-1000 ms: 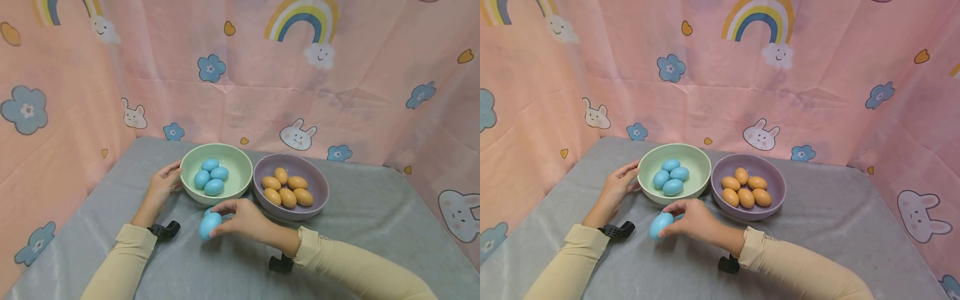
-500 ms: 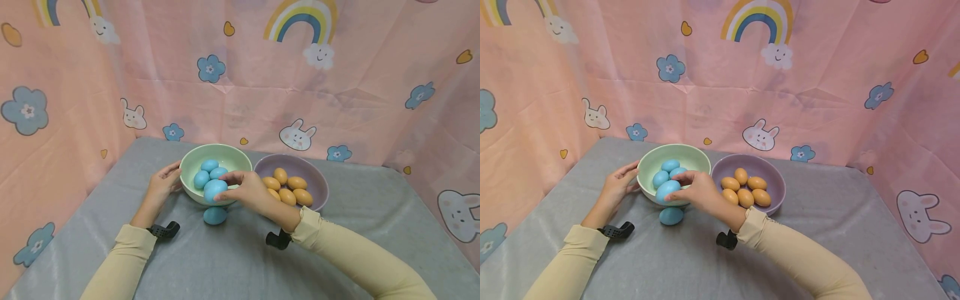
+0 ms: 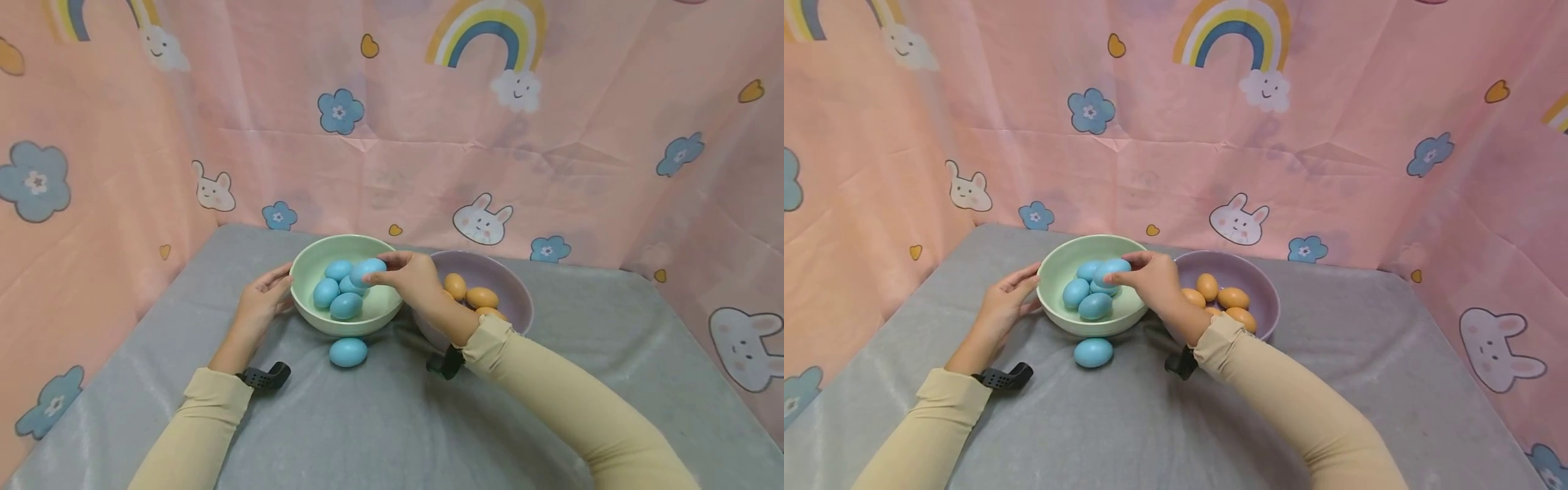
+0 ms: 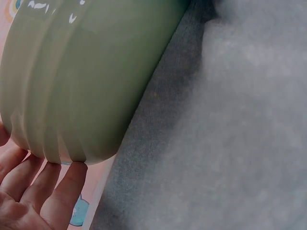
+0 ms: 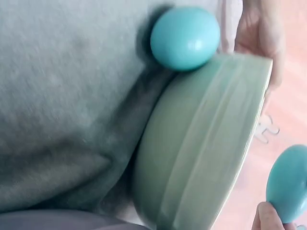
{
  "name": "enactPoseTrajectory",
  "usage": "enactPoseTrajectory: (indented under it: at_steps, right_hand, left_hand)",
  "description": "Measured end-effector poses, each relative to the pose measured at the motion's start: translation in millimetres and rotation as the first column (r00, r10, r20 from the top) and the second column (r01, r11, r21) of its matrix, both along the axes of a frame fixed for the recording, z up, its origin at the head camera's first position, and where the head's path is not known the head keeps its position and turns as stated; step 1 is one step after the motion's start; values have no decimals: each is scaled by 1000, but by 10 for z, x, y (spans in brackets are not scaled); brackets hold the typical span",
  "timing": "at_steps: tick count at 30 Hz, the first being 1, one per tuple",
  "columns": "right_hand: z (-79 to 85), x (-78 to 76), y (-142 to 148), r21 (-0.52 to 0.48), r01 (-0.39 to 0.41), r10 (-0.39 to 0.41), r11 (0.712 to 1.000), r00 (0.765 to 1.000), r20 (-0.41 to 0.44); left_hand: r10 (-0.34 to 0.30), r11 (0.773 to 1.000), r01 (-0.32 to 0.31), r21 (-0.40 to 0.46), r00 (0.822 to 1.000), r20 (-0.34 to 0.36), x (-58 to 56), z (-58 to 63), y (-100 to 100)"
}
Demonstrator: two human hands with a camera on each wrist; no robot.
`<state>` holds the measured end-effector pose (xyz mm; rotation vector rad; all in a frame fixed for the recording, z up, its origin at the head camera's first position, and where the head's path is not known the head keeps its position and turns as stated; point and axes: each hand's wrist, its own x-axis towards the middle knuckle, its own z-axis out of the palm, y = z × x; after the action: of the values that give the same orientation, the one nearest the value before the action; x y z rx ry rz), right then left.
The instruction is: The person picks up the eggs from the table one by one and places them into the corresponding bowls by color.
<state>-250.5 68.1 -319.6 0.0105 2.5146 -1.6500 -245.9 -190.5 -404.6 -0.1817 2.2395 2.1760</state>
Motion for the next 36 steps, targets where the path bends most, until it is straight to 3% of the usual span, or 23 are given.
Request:
enactPoseTrajectory:
  at_steps: [9,17,26,36]
  right_hand:
    - [-9,-215,-44,-2,82,-82,997,996,29]
    - [-111,-407,-105,2,154,-154,988,988,27]
    - [-233,-513,-230,77,156,-152,985,987,-61]
    - [-359,-507,-322,205,103,-67,973,982,-175]
  left_hand:
    - [-1,1000,1,-11,1000,-12,3,-3,-9]
    - [6,1000,-6,10,1000,-1,-8,-7,-3]
    - [2,1000,-2,7,1000,-11,-3,-12,-5]
    - [3,1000,-3,2,1000,-10,-2,-7,5]
